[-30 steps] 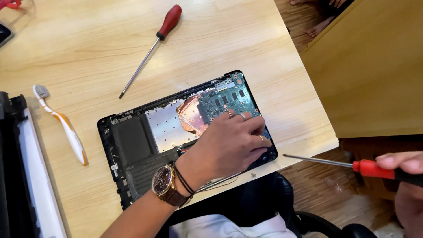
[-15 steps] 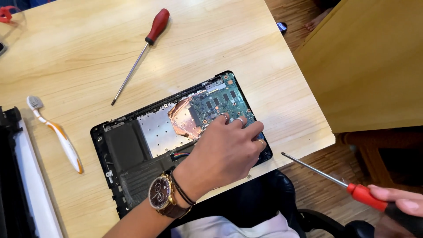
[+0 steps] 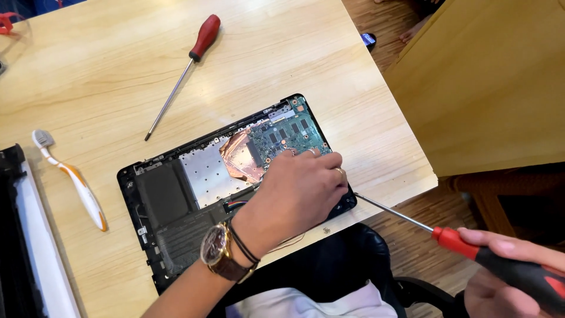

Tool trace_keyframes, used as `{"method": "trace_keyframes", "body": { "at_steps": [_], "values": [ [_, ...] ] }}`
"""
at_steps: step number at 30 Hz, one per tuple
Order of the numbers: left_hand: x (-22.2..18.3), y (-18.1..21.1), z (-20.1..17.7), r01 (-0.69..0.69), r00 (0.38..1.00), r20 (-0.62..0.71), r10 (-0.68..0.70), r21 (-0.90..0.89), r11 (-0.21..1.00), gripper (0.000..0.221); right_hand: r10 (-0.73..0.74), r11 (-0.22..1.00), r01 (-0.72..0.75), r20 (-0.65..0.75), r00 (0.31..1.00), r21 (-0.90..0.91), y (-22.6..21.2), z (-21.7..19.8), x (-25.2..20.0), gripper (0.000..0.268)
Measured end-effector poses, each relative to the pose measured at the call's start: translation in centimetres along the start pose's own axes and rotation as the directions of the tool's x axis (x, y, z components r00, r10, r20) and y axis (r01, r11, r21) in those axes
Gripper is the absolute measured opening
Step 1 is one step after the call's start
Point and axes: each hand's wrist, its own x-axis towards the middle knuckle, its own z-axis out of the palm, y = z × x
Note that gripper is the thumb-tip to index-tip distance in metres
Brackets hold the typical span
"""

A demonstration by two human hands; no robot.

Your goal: The person is securing internal screws on a laptop motherboard and then reassembling the laptop's outer casing.

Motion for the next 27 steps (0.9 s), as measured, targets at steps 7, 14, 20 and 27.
{"method": "trace_keyframes", "body": {
  "at_steps": [7, 14, 20, 27],
  "values": [
    [0.5, -1.6, 0.2, 0.036, 0.997, 0.078, -0.021, -0.192, 0.981, 0.019, -0.266, 0.964, 0.229, -0.417, 0.869, -0.138, -3.0, 9.4, 0.8, 0.033],
    [0.2, -1.8, 0.8, -0.003, 1.0, 0.009, 0.005, -0.203, 0.979, 0.016, -0.286, 0.934, 0.354, -0.678, 0.677, -0.041, 3.6, 11.4, 1.7, 0.07],
    [-0.9, -1.4, 0.2, -0.033, 0.996, -0.094, 0.008, -0.273, 0.962, 0.011, -0.178, 0.927, 0.36, -0.727, 0.663, 0.102, 8.0, 9.9, 0.7, 0.064],
    [-0.8, 0.9, 0.9, -0.168, 0.972, -0.15, 0.181, 0.092, 0.981, 0.017, -0.284, 0.921, 0.389, -0.737, 0.613, -0.031, 10.4, 9.0, 0.1, 0.079]
  ]
}}
